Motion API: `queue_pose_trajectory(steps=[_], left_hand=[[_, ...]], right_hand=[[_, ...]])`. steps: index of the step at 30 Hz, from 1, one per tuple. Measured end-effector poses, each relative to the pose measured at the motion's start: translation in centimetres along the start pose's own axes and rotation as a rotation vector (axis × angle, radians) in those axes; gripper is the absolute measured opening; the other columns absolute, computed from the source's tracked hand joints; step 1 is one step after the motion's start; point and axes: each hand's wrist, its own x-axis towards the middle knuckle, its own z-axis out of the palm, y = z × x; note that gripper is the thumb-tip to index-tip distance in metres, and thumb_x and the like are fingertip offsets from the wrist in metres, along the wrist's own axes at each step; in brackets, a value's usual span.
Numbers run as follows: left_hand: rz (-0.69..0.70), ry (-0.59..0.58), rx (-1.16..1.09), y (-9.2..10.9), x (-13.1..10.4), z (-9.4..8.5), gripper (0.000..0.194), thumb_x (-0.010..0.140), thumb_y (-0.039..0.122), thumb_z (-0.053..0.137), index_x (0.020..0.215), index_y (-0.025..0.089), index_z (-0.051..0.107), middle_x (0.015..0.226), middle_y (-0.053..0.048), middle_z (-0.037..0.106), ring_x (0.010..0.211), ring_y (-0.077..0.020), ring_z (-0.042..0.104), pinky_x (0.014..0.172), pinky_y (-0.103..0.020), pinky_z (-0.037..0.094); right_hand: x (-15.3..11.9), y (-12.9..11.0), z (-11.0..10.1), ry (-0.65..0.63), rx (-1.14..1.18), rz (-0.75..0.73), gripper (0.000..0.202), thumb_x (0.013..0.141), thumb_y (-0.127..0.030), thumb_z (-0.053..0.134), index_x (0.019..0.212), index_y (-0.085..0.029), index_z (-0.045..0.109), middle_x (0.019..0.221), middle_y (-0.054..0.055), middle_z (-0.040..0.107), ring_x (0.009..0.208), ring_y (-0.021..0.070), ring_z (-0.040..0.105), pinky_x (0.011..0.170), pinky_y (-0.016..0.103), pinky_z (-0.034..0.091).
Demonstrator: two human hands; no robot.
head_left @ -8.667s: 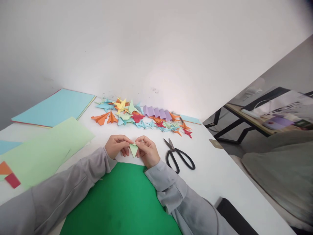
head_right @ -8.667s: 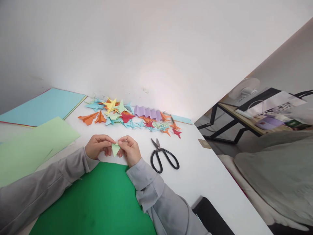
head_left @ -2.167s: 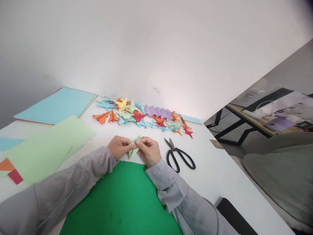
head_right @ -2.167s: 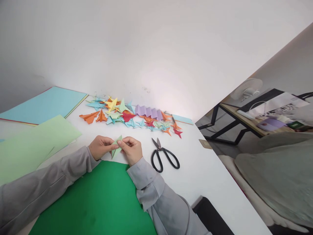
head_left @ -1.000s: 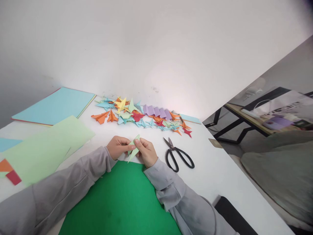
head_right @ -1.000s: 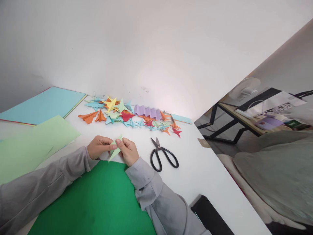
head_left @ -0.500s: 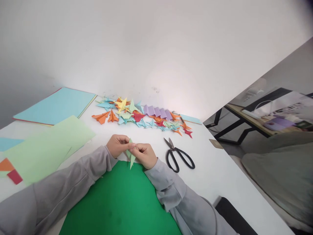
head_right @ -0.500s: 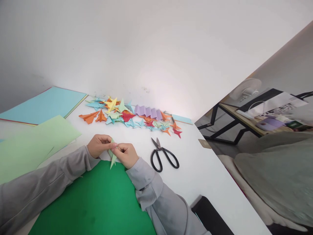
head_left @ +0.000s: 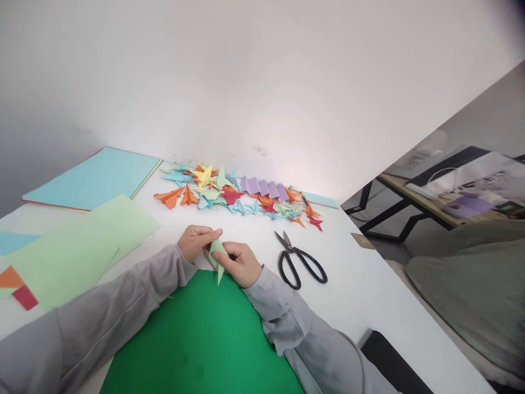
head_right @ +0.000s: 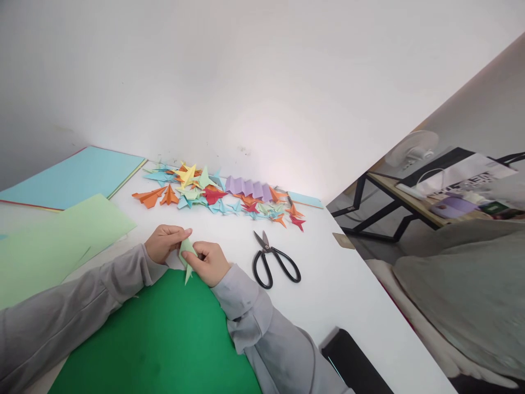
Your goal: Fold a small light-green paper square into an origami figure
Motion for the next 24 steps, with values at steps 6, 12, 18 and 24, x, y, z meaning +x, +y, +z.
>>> queue_pose_trajectory(steps=[6,12,18,24], left_hand=[[0.003,0.005,0.101,0.2,-0.2,0.1,0.045,0.063,0.050,0.061,0.042,0.014,0.047,0.035,0.006,0.037,0.034,-0.0036,0.030,0.035,-0.020,0.021],[0.001,0.033,-0.017,-0.1,0.2,0.0,0.044,0.062,0.053,0.060,0.046,0.014,0.049,0.036,0.005,0.043,0.033,-0.0057,0.039,0.035,-0.020,0.031],[-0.038,-0.111,0.114,0.1,0.0,0.0,0.043,0.061,0.054,0.061,0.055,0.012,0.056,0.039,0.000,0.054,0.034,-0.0090,0.049,0.037,-0.020,0.038],[-0.027,-0.061,0.066,-0.2,0.4,-0.3,0.040,0.060,0.052,0.063,0.055,0.013,0.055,0.038,0.001,0.054,0.033,-0.0082,0.048,0.037,-0.019,0.038]], right_hand=[[0.0,-0.2,-0.1,-0.038,0.081,0.039,0.044,0.073,-0.047,0.054,0.046,-0.019,0.035,0.044,-0.007,0.026,0.044,0.0073,0.025,0.043,0.024,0.020],[0.3,0.6,-0.1,0.120,0.179,0.118,0.048,0.064,-0.050,0.063,0.043,-0.018,0.034,0.040,-0.008,0.028,0.040,0.0055,0.023,0.040,0.023,0.017],[0.6,1.3,-0.2,0.238,0.309,0.170,0.048,0.066,-0.057,0.058,0.043,-0.018,0.042,0.036,-0.005,0.043,0.034,0.0061,0.033,0.038,0.022,0.023],[0.5,1.0,-0.1,0.214,0.373,0.199,0.045,0.067,-0.053,0.060,0.044,-0.017,0.047,0.037,-0.004,0.046,0.034,0.0060,0.036,0.038,0.021,0.026]])
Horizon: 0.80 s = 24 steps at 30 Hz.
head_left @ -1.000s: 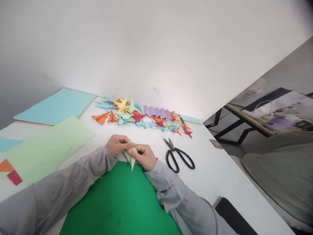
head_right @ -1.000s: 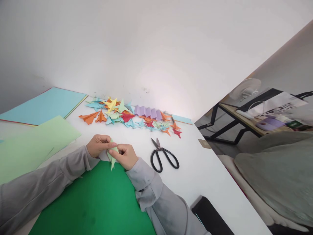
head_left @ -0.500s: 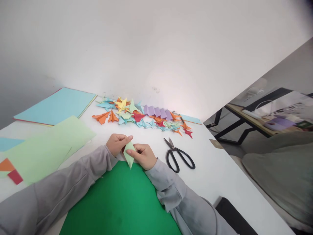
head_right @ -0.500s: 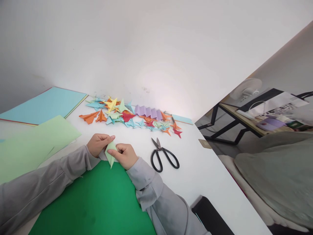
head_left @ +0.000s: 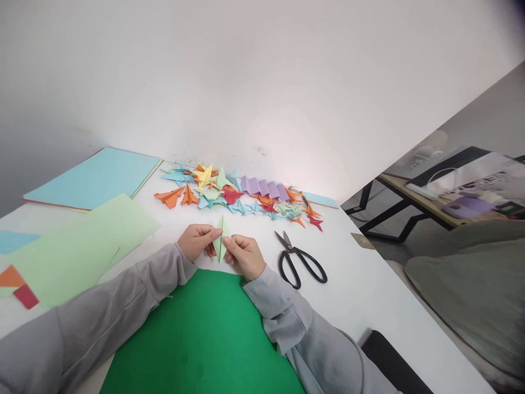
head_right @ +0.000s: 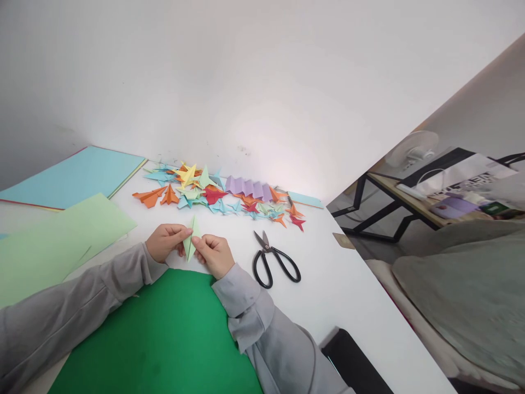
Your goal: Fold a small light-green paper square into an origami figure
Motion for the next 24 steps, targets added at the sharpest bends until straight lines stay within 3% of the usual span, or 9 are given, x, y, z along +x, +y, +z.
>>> queue_pose_trajectory(steps=[10,15,24], left_hand=[[-0.030,0.024,-0.053,0.13,-0.04,0.16,0.040,0.060,0.051,0.064,0.057,0.012,0.055,0.038,0.001,0.054,0.033,-0.0089,0.049,0.036,-0.019,0.040],[0.027,0.013,0.019,0.61,-0.46,0.30,0.033,0.054,0.041,0.072,0.057,0.012,0.056,0.039,0.002,0.054,0.035,-0.0087,0.049,0.037,-0.019,0.039],[0.040,0.137,-0.052,0.04,0.11,0.05,0.029,0.053,0.038,0.073,0.053,0.012,0.058,0.034,0.005,0.047,0.030,-0.0039,0.036,0.031,-0.017,0.025]], right_hand=[[-0.22,-0.34,-0.01,-0.111,-0.072,-0.049,0.042,0.066,-0.055,0.060,0.052,-0.017,0.048,0.041,-0.004,0.049,0.037,0.0067,0.040,0.041,0.021,0.029],[-0.27,-0.39,0.05,-0.099,-0.149,-0.053,0.044,0.068,-0.057,0.056,0.051,-0.018,0.046,0.041,-0.005,0.046,0.036,0.0062,0.036,0.038,0.021,0.027],[-0.51,-0.27,0.54,-0.112,-0.408,-0.117,0.040,0.073,-0.050,0.053,0.052,-0.017,0.049,0.047,-0.002,0.050,0.042,0.0073,0.038,0.040,0.021,0.029]])
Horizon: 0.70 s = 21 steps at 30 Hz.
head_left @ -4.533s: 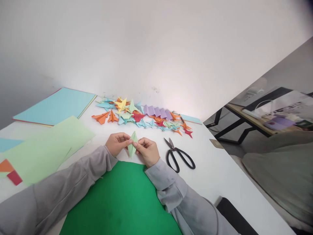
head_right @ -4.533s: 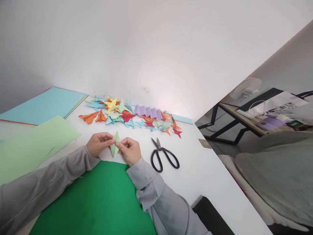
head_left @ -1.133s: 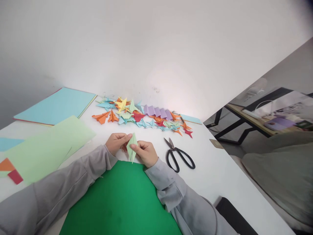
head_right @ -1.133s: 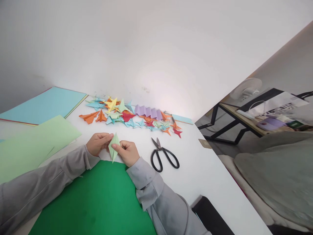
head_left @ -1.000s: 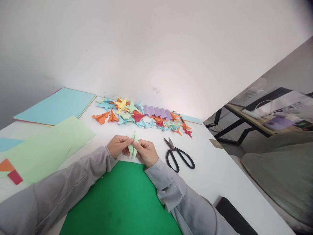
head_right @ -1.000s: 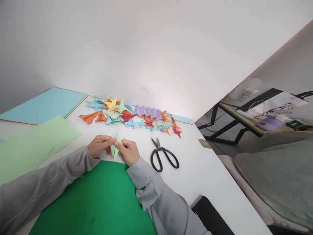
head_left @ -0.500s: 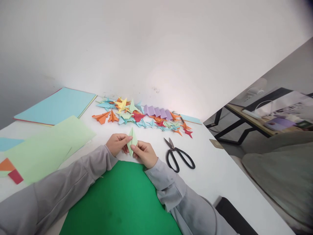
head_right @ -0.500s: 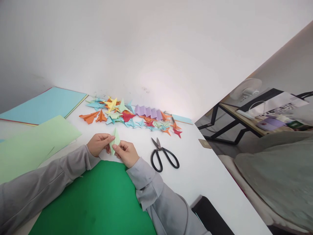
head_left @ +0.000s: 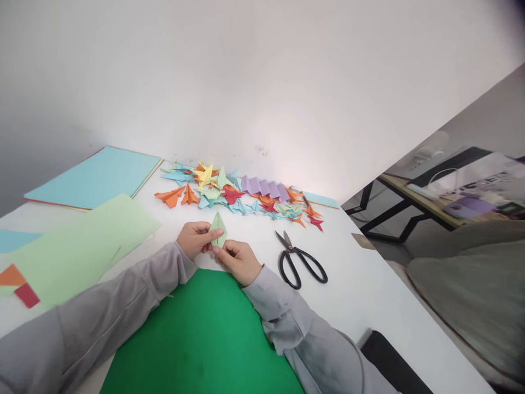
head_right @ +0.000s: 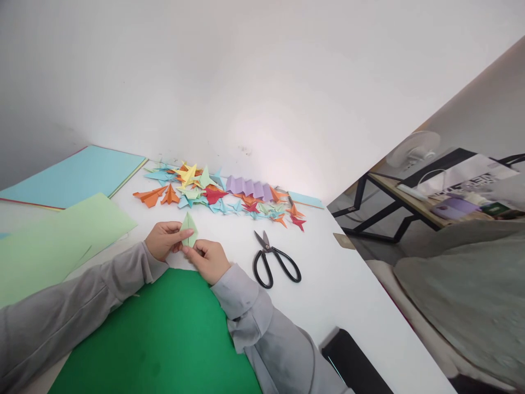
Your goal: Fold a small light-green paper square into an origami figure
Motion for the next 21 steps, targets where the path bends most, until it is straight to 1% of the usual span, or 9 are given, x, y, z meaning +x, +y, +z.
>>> queue_pose_trajectory(steps=[4,7,10,12,15,17,21], left_hand=[[-0.003,0.004,0.017,-0.05,-0.02,-0.10,0.029,0.053,0.037,0.073,0.053,0.012,0.059,0.034,0.004,0.048,0.030,-0.0041,0.036,0.032,-0.018,0.024],[-0.013,0.015,0.029,0.01,-0.15,-0.12,0.029,0.052,0.037,0.073,0.050,0.012,0.058,0.032,0.004,0.044,0.029,-0.0035,0.033,0.032,-0.018,0.022],[-0.016,0.078,-0.016,-0.15,-0.13,-0.12,0.029,0.052,0.037,0.073,0.050,0.013,0.057,0.030,0.006,0.042,0.029,-0.0032,0.030,0.032,-0.018,0.019],[-0.009,0.114,-0.060,-0.34,-0.05,-0.10,0.030,0.054,0.037,0.073,0.048,0.014,0.054,0.030,0.006,0.041,0.028,-0.0032,0.029,0.032,-0.019,0.018],[0.001,0.123,-0.110,-0.48,0.06,-0.03,0.033,0.053,0.036,0.073,0.044,0.014,0.050,0.029,0.006,0.040,0.028,-0.0033,0.029,0.032,-0.019,0.017],[-0.003,0.151,-0.146,-0.39,0.09,0.08,0.032,0.051,0.035,0.074,0.044,0.014,0.051,0.028,0.006,0.039,0.027,-0.0035,0.029,0.031,-0.019,0.016],[-0.028,0.249,-0.253,0.05,0.13,0.31,0.031,0.046,0.035,0.076,0.050,0.014,0.054,0.029,0.007,0.040,0.026,-0.0044,0.032,0.029,-0.018,0.018]], right_hand=[[-0.04,0.22,-0.07,-0.044,-0.020,-0.042,0.038,0.076,-0.049,0.049,0.060,-0.016,0.056,0.051,-0.001,0.052,0.044,0.0083,0.041,0.042,0.021,0.031],[-0.05,0.33,-0.16,-0.060,0.012,-0.029,0.039,0.077,-0.050,0.048,0.062,-0.016,0.057,0.051,-0.001,0.054,0.043,0.0081,0.042,0.042,0.020,0.033],[-0.08,0.24,-0.19,-0.060,0.006,-0.016,0.039,0.078,-0.048,0.047,0.057,-0.016,0.055,0.046,-0.002,0.050,0.039,0.0074,0.039,0.041,0.020,0.032],[-0.11,0.09,-0.18,-0.040,-0.023,-0.035,0.041,0.080,-0.046,0.046,0.052,-0.016,0.053,0.043,-0.003,0.047,0.039,0.0073,0.039,0.041,0.020,0.032],[-0.16,-0.12,-0.16,-0.010,-0.073,-0.085,0.043,0.081,-0.043,0.045,0.048,-0.016,0.050,0.041,-0.003,0.044,0.040,0.0076,0.040,0.042,0.020,0.031],[-0.16,-0.21,-0.16,-0.013,-0.090,-0.101,0.043,0.081,-0.041,0.044,0.047,-0.016,0.050,0.039,-0.004,0.042,0.040,0.0077,0.040,0.042,0.020,0.031],[-0.17,-0.20,-0.19,-0.031,-0.113,-0.097,0.044,0.081,-0.042,0.044,0.046,-0.017,0.050,0.037,-0.004,0.040,0.040,0.0079,0.039,0.042,0.020,0.030]])
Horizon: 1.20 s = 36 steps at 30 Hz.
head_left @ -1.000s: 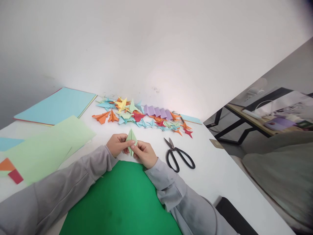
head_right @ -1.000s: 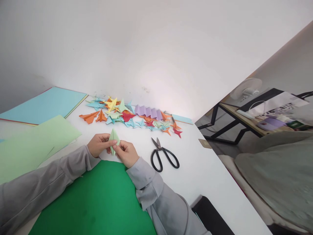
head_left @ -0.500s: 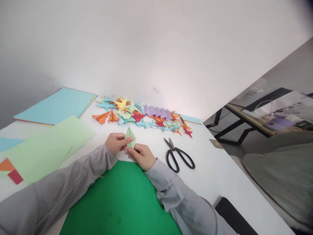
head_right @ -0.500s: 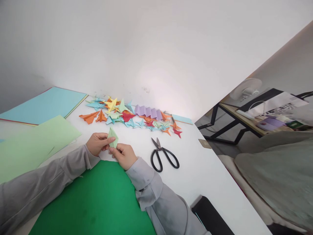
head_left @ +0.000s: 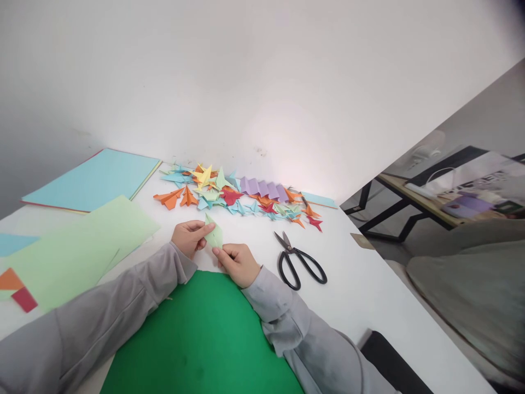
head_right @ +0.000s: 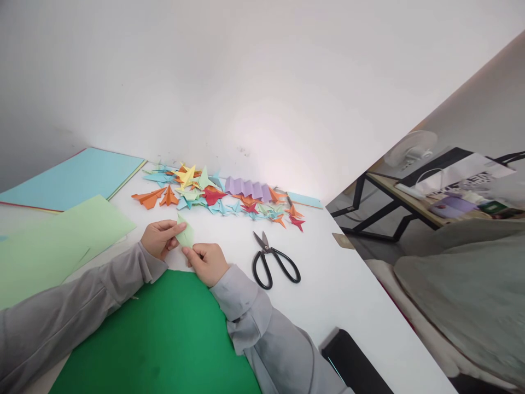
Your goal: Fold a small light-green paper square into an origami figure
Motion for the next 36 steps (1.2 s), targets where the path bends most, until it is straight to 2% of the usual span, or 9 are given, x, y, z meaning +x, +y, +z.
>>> queue_pose_trajectory(steps=[4,8,14,18,22,29,36], left_hand=[[-0.032,-0.005,-0.034,0.23,0.09,0.06,0.033,0.045,0.035,0.077,0.048,0.014,0.052,0.028,0.007,0.037,0.025,-0.0041,0.031,0.028,-0.018,0.017],[-0.018,-0.022,-0.003,0.12,0.05,-0.03,0.033,0.043,0.035,0.078,0.050,0.014,0.053,0.028,0.006,0.041,0.025,-0.0051,0.033,0.027,-0.018,0.019],[0.011,-0.102,0.054,0.11,-0.15,-0.13,0.032,0.049,0.036,0.076,0.049,0.013,0.054,0.030,0.007,0.040,0.023,-0.0031,0.029,0.026,-0.018,0.013],[-0.060,-0.109,-0.007,0.34,-0.06,-0.17,0.038,0.059,0.041,0.068,0.043,0.014,0.046,0.029,0.005,0.039,0.022,-0.0037,0.028,0.026,-0.019,0.012],[-0.104,-0.099,-0.065,0.54,-0.06,-0.13,0.037,0.061,0.039,0.064,0.042,0.014,0.045,0.030,0.003,0.043,0.021,-0.0042,0.028,0.026,-0.019,0.011],[-0.164,-0.113,-0.032,0.66,-0.03,-0.22,0.036,0.063,0.036,0.059,0.038,0.016,0.042,0.020,0.005,0.030,0.019,-0.0043,0.020,0.027,-0.020,0.009],[-0.127,-0.050,-0.056,0.66,0.02,-0.16,0.025,0.060,0.035,0.063,0.052,0.011,0.057,0.022,0.006,0.034,0.020,-0.0048,0.023,0.028,-0.019,0.011]], right_hand=[[-0.04,0.29,0.10,0.004,0.062,0.044,0.045,0.079,-0.048,0.045,0.047,-0.017,0.049,0.040,-0.004,0.044,0.040,0.0077,0.040,0.041,0.020,0.031],[-0.03,0.57,0.22,0.033,0.105,0.076,0.042,0.078,-0.051,0.047,0.055,-0.016,0.054,0.047,-0.002,0.051,0.042,0.0076,0.041,0.042,0.020,0.032],[-0.06,0.12,-0.05,-0.019,0.029,0.022,0.041,0.080,-0.045,0.045,0.052,-0.016,0.054,0.041,-0.004,0.043,0.041,0.0078,0.038,0.042,0.021,0.030],[-0.04,-0.06,-0.14,-0.031,-0.033,-0.007,0.041,0.079,-0.043,0.045,0.048,-0.016,0.049,0.043,-0.004,0.041,0.043,0.0074,0.036,0.043,0.021,0.028],[-0.02,0.03,-0.09,-0.039,-0.059,-0.029,0.039,0.080,-0.039,0.044,0.047,-0.017,0.045,0.043,-0.004,0.040,0.044,0.0078,0.036,0.044,0.021,0.028],[-0.06,0.05,-0.12,-0.060,-0.058,-0.054,0.038,0.079,-0.036,0.044,0.046,-0.018,0.039,0.043,-0.005,0.035,0.043,0.0075,0.033,0.043,0.021,0.026],[-0.08,0.06,-0.13,-0.051,-0.054,-0.069,0.037,0.078,-0.033,0.044,0.045,-0.018,0.036,0.044,-0.005,0.033,0.043,0.0076,0.032,0.044,0.022,0.026]])
